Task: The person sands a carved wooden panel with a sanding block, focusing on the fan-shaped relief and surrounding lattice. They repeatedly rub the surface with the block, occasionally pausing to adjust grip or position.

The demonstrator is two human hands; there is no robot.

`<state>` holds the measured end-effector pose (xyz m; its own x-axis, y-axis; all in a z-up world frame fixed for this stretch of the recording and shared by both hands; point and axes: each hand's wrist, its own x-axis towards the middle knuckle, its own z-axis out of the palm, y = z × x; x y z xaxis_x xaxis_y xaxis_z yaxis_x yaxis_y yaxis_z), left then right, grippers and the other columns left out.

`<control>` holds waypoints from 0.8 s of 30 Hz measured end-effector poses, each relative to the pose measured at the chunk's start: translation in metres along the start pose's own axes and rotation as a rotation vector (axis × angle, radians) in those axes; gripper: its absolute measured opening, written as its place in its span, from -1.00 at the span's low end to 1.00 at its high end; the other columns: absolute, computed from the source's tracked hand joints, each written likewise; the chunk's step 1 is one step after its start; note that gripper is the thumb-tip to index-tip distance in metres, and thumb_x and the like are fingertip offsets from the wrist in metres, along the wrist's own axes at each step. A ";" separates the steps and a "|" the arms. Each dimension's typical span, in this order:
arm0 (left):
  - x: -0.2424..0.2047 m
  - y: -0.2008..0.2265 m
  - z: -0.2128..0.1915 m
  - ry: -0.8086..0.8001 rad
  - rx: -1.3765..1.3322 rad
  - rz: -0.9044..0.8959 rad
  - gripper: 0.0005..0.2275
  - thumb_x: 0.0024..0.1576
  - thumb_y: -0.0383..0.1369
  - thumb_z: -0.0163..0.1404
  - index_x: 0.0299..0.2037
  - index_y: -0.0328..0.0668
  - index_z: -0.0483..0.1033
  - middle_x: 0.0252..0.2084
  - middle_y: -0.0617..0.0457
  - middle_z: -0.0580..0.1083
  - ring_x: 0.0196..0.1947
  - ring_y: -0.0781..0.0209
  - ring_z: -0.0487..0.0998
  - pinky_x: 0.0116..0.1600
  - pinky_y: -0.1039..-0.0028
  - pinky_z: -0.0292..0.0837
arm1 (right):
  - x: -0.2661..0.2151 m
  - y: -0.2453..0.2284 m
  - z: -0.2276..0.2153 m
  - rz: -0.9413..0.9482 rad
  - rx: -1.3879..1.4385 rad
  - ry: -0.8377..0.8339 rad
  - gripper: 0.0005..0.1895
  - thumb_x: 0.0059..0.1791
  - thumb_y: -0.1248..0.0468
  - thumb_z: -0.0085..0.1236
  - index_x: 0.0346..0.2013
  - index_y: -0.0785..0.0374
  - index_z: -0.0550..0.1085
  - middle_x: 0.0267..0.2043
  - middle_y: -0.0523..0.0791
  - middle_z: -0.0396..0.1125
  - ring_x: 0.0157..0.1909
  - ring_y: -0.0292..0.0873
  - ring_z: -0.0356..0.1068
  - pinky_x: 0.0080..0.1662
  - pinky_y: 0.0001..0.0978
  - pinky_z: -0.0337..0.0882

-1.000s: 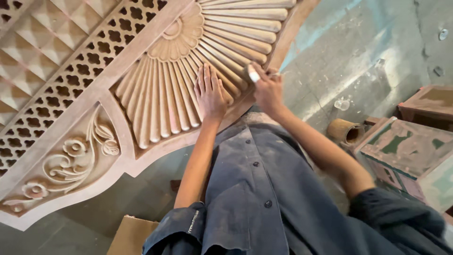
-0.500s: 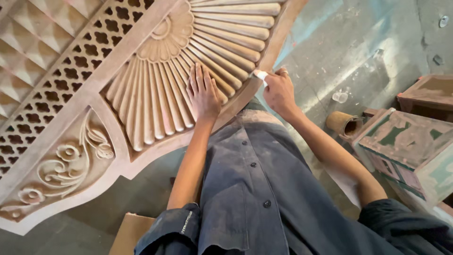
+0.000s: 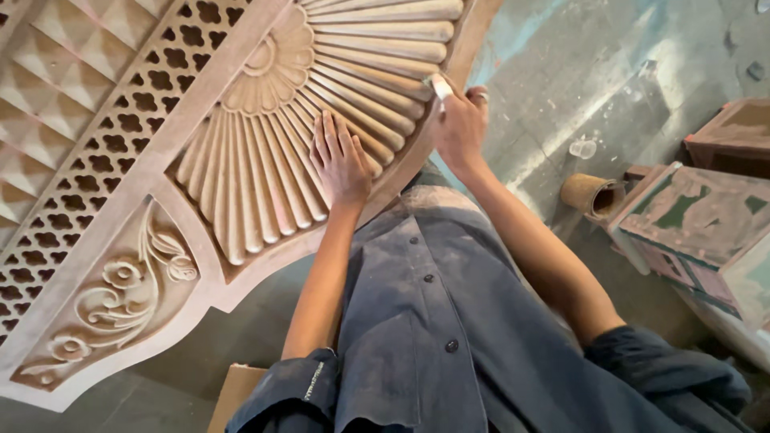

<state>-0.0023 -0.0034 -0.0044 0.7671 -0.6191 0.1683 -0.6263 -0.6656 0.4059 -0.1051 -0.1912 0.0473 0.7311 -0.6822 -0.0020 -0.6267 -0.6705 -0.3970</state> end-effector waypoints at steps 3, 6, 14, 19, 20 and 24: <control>0.002 0.003 0.002 -0.011 -0.014 -0.030 -0.57 0.36 -0.31 -0.14 0.39 -0.40 0.26 0.48 -0.21 0.18 0.50 -0.18 0.14 0.47 0.01 0.05 | -0.011 -0.014 0.005 -0.137 -0.077 0.057 -0.49 -0.15 0.43 0.08 0.12 0.30 0.50 0.05 0.09 0.46 0.00 0.19 0.36 0.08 0.02 0.33; 0.002 0.000 0.000 -0.041 0.022 -0.016 -0.60 0.36 -0.30 -0.14 0.34 -0.37 0.28 0.48 -0.20 0.19 0.50 -0.20 0.13 0.47 0.01 0.05 | -0.045 -0.032 0.009 -0.155 0.002 -0.055 -0.41 -0.20 0.44 0.09 0.16 0.29 0.50 0.10 0.09 0.44 0.01 0.24 0.35 0.03 0.01 0.35; 0.005 0.002 -0.002 -0.011 -0.049 -0.052 -0.61 0.38 -0.32 -0.16 0.37 -0.33 0.28 0.48 -0.17 0.21 0.51 -0.15 0.16 0.48 0.04 0.09 | -0.025 -0.009 -0.007 0.050 0.061 -0.206 -0.59 -0.08 0.38 0.11 0.06 0.13 0.56 -0.11 0.16 0.40 -0.07 0.23 0.37 -0.07 0.02 0.38; 0.003 -0.002 -0.003 0.003 -0.104 -0.053 -0.59 0.35 -0.32 -0.16 0.37 -0.34 0.28 0.46 -0.18 0.22 0.49 -0.14 0.17 0.48 0.05 0.08 | -0.054 -0.040 0.015 -0.054 -0.191 -0.472 -0.73 -0.06 0.28 0.14 -0.07 0.20 0.54 -0.16 0.12 0.42 0.01 0.19 0.38 0.01 0.07 0.38; 0.002 -0.001 -0.004 0.015 -0.123 -0.041 -0.60 0.36 -0.33 -0.17 0.38 -0.34 0.28 0.47 -0.19 0.22 0.50 -0.15 0.16 0.49 0.06 0.07 | -0.067 -0.045 0.017 -0.033 -0.057 -0.482 -0.70 -0.09 0.30 0.13 -0.06 0.18 0.56 -0.15 0.15 0.39 -0.02 0.21 0.37 -0.01 0.07 0.38; 0.004 -0.002 -0.001 0.010 -0.117 -0.061 -0.62 0.36 -0.33 -0.18 0.36 -0.29 0.28 0.47 -0.16 0.23 0.52 -0.12 0.15 0.50 0.06 0.06 | -0.059 -0.030 0.014 0.004 0.288 -0.286 -0.64 -0.13 0.34 0.13 -0.04 0.22 0.58 -0.11 0.20 0.35 -0.09 0.24 0.35 -0.09 0.05 0.37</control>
<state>0.0024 -0.0046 -0.0034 0.8048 -0.5744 0.1492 -0.5586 -0.6481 0.5176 -0.1251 -0.1269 0.0465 0.7999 -0.5487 -0.2430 -0.5580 -0.5312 -0.6375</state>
